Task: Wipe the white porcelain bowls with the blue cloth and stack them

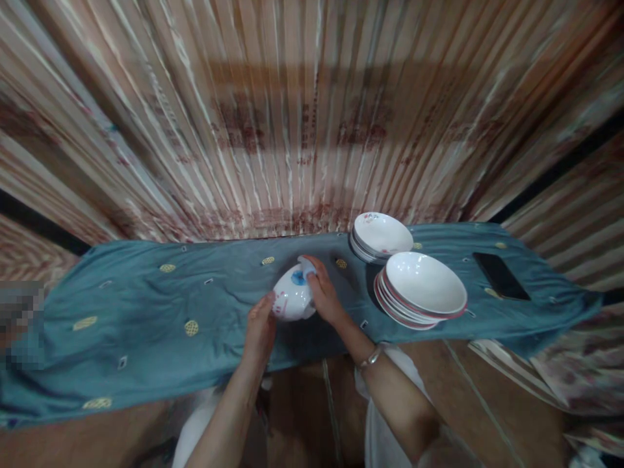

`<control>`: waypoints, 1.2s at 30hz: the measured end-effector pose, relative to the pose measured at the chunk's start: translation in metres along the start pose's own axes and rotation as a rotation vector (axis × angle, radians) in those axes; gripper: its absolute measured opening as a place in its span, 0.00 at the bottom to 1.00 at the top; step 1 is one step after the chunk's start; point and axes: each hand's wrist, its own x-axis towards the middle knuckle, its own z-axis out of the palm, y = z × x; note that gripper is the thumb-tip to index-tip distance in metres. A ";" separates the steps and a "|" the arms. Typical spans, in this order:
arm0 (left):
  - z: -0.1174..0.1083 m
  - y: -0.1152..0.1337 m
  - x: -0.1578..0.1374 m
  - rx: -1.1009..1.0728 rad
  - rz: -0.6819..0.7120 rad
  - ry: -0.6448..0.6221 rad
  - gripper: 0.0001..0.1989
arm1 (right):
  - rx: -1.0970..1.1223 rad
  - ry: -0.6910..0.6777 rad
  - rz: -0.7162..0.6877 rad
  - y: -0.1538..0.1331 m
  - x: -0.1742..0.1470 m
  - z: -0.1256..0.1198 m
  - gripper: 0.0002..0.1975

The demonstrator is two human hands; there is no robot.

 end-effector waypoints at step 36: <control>-0.013 -0.004 0.010 -0.068 0.033 -0.001 0.17 | -0.634 -0.155 -0.398 -0.042 -0.030 0.012 0.25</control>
